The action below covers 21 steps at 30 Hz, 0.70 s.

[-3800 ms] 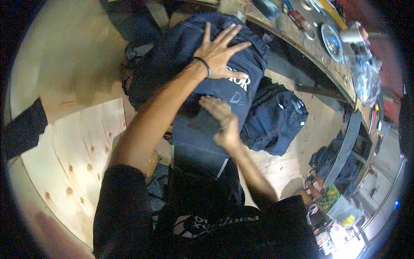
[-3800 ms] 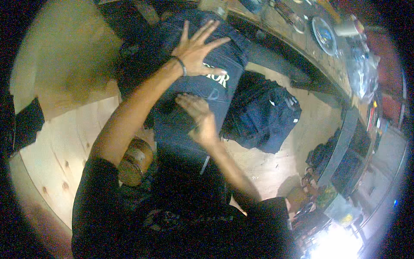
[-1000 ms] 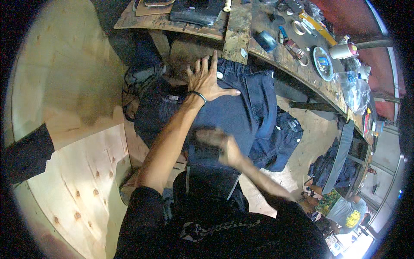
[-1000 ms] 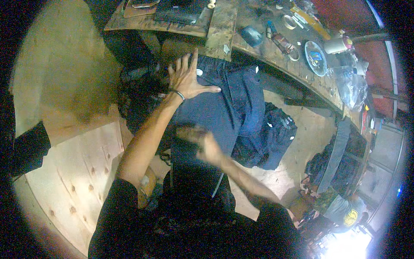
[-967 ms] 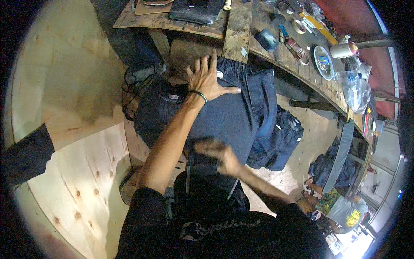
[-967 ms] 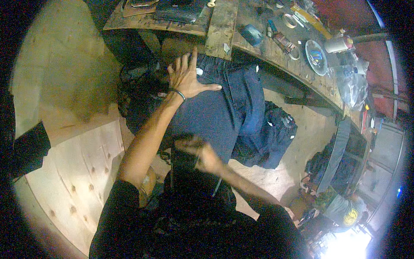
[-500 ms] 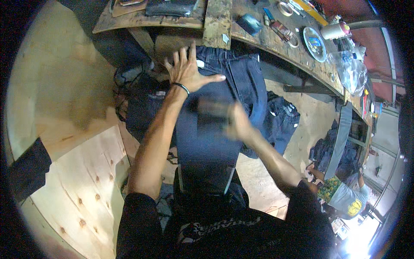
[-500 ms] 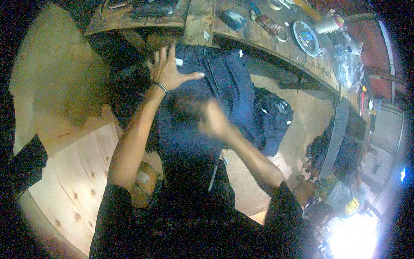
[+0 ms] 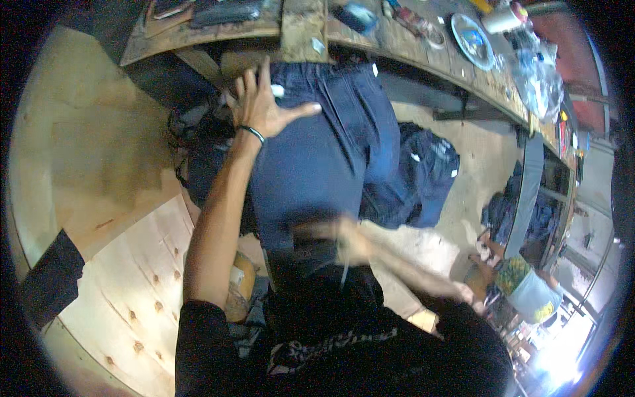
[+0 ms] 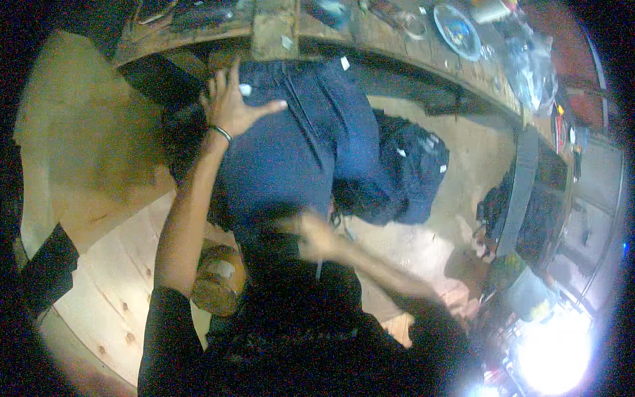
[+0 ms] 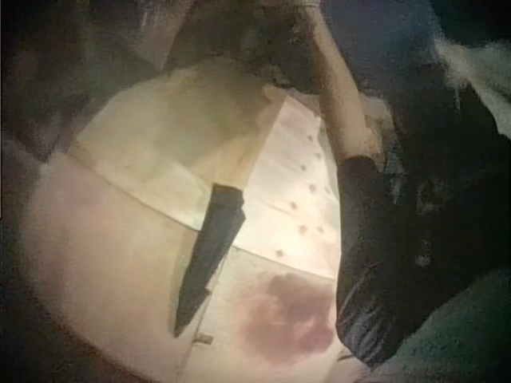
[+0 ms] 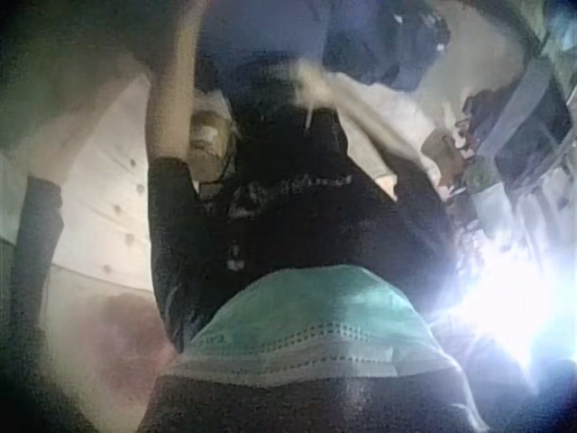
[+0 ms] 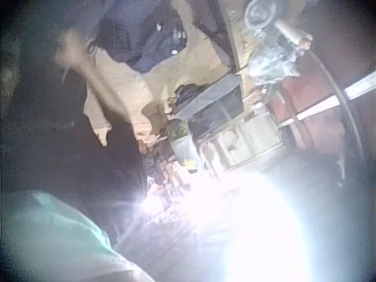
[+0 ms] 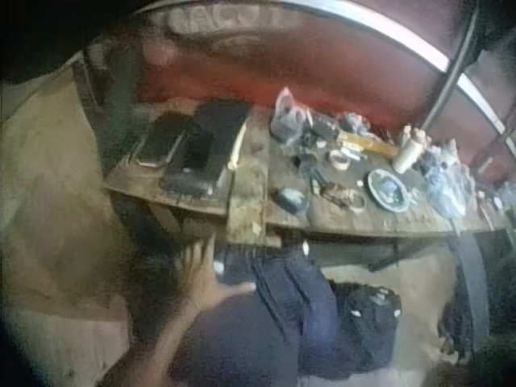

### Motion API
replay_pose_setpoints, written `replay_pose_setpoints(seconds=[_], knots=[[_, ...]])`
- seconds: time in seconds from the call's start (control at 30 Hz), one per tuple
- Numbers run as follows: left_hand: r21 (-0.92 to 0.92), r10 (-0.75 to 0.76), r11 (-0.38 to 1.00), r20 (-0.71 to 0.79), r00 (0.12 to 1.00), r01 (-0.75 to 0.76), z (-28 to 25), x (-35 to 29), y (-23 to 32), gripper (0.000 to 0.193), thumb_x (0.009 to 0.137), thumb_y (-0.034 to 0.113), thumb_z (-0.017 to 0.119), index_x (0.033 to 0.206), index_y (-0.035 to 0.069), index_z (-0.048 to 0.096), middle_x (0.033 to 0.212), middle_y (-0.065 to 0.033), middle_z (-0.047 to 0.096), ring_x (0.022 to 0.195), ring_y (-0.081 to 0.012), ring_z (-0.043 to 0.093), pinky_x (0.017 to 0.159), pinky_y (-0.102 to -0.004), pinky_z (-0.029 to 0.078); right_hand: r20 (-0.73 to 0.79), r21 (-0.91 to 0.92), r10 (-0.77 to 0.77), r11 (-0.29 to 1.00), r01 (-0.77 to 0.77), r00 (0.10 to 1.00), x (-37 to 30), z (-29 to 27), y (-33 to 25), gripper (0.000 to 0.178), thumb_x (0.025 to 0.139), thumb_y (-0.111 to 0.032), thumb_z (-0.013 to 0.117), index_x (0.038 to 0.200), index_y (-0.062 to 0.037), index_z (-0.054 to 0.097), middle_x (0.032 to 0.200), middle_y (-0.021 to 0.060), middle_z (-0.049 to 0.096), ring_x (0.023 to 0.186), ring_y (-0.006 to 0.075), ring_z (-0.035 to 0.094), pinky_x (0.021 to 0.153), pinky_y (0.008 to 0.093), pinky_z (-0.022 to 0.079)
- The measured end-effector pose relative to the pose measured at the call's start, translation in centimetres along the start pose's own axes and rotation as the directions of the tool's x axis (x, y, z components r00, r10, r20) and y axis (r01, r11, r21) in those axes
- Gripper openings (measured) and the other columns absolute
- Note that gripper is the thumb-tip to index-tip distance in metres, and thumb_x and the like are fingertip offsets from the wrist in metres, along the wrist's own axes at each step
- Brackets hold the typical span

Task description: The person irons several pairs of dark-colored shorts on a small ironing board. They repeatedly place each pair on the board, smooth the fabric, and use a handheld iron to press the garment before moving to the next item.

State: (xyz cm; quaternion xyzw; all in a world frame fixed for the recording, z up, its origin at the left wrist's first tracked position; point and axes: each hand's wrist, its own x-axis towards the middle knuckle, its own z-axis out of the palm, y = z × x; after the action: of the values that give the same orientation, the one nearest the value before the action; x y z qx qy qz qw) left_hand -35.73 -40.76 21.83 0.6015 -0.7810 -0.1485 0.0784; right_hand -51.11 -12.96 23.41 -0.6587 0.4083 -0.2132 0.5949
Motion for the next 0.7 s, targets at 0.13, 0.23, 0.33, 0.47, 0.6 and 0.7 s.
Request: replay_pose_setpoints(seconds=[0.13,0.23,0.33,0.47,0.6,0.7], knots=[[-0.002,0.002,1.0,-0.013,1.0,-0.002,0.2,-0.1,-0.2,0.154,0.053,0.093,0.084,0.172,0.013,0.026,0.162,-0.0221,0.043,0.151,-0.0459,0.039,0.12,-0.0694,0.033,-0.345,-0.072,-0.054,0.997,0.031,0.937,-1.0,-0.2,0.8,0.079,0.071,0.006,0.059,0.149,-0.0069,0.066,0.152,0.0199,0.065,0.146,0.038,0.057,0.126,0.0478,0.041],[-0.04,0.031,0.999,-0.022,0.999,-0.032,0.5,0.2,-0.6,0.16,0.049,0.098,0.08,0.17,0.006,0.029,0.156,-0.024,0.046,0.147,-0.0472,0.042,0.119,-0.0697,0.033,-0.121,-0.017,-0.022,1.0,0.02,0.992,-1.5,-0.4,0.5,0.08,0.07,0.006,0.058,0.149,-0.0078,0.066,0.152,0.0196,0.065,0.146,0.0374,0.057,0.127,0.0493,0.039],[-0.081,0.045,0.996,-0.04,0.998,-0.048,1.0,0.4,-0.9,0.16,0.049,0.098,0.08,0.17,0.007,0.029,0.154,-0.0243,0.047,0.145,-0.0468,0.044,0.117,-0.0711,0.034,-0.201,0.036,0.047,0.999,-0.04,0.978,-1.1,-0.5,0.7,0.079,0.07,0.005,0.062,0.147,-0.0099,0.069,0.152,0.0169,0.065,0.147,0.0367,0.057,0.129,0.0525,0.035],[-0.06,0.05,0.997,-0.06,0.997,-0.054,1.0,0.1,-0.8,0.153,0.053,0.096,0.08,0.171,0.012,0.03,0.158,-0.0248,0.046,0.146,-0.0461,0.045,0.119,-0.0665,0.035,-0.087,0.023,0.189,0.982,-0.188,0.978,-2.6,1.0,-1.2,0.068,0.076,-0.006,0.076,0.144,-0.0107,0.072,0.154,0.0106,0.066,0.152,0.0371,0.051,0.131,0.0546,0.029],[-0.173,0.152,0.97,-0.113,0.982,-0.17,0.1,0.2,-1.6,0.154,0.052,0.096,0.081,0.171,0.012,0.029,0.163,-0.0244,0.042,0.15,-0.0461,0.041,0.121,-0.0679,0.032,-0.73,-0.009,0.177,0.963,-0.268,0.66,-1.5,-4.1,-3.9,0.064,0.085,-0.014,0.083,0.145,-0.0026,0.066,0.141,0.0206,0.068,0.138,0.033,0.06,0.119,0.0464,0.043],[-0.332,0.154,0.896,-0.386,0.91,-0.293,0.7,-0.6,-3.7,0.132,0.073,0.079,0.084,0.17,0.007,0.029,0.166,-0.026,0.038,0.154,-0.0467,0.037,0.126,-0.0602,0.032,-0.934,-0.356,-0.269,0.774,-0.523,0.237,3.0,-10.5,-1.7,0.076,0.089,-0.033,0.088,0.148,0.0059,0.058,0.139,0.0268,0.068,0.131,0.0344,0.065,0.113,0.0453,0.05]])
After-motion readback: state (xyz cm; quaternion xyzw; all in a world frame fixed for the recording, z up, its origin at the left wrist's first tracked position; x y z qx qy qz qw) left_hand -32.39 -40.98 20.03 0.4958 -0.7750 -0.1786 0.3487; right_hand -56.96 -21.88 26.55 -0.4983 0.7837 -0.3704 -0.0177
